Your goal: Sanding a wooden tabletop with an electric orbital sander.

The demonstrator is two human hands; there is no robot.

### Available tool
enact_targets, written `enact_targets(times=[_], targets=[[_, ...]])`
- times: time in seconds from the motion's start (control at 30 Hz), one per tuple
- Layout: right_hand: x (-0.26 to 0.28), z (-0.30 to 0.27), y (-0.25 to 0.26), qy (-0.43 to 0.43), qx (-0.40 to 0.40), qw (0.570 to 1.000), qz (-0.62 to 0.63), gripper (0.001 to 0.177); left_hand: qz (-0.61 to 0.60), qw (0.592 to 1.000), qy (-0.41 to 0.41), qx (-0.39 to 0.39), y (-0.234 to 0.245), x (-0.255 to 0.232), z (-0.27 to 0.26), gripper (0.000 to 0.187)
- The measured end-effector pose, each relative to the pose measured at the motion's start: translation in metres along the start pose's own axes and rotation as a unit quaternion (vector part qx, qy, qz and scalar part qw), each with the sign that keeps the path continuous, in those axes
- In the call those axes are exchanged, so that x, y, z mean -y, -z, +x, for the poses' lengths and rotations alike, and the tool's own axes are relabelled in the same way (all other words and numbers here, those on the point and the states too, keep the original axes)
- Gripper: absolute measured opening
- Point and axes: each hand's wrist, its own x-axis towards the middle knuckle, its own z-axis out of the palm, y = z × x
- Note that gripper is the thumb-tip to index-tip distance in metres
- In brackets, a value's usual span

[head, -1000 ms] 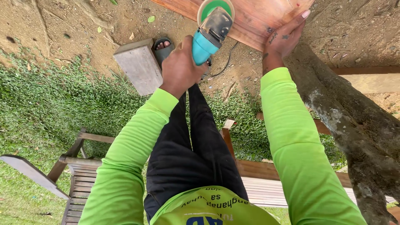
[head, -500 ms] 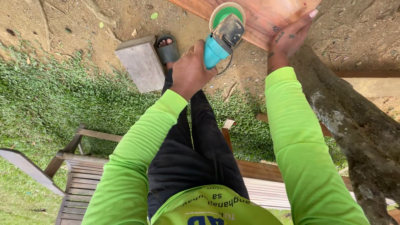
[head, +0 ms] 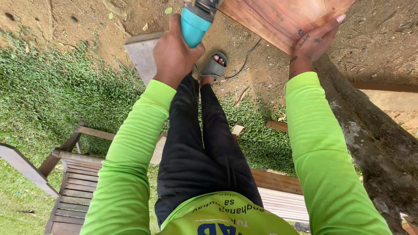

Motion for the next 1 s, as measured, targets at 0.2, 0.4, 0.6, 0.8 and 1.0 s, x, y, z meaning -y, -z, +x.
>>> enact_targets(times=[0.2, 0.4, 0.6, 0.8, 1.0], targets=[[-0.019, 0.014, 0.003, 0.011, -0.028, 0.999, -0.028, 0.092, -0.023, 0.997, -0.058, 0.055, -0.011, -0.017, -0.017, 0.080], [0.004, 0.000, -0.001, 0.002, -0.032, 0.995, -0.099, 0.096, 0.002, 0.999, 0.040, 0.011, 0.014, 0.002, 0.008, 0.066], [0.011, -0.003, -0.005, 0.005, -0.054, 0.995, -0.089, 0.098, -0.035, 0.999, -0.021, 0.033, -0.002, -0.015, -0.011, 0.059], [-0.006, 0.006, -0.002, 0.030, -0.026, 0.999, -0.034, 0.092, -0.018, 0.995, -0.084, 0.056, -0.028, -0.029, -0.028, 0.061], [-0.001, 0.003, -0.002, -0.002, -0.044, 0.997, -0.069, 0.086, -0.008, 1.000, -0.004, -0.018, 0.006, 0.014, 0.009, 0.064]])
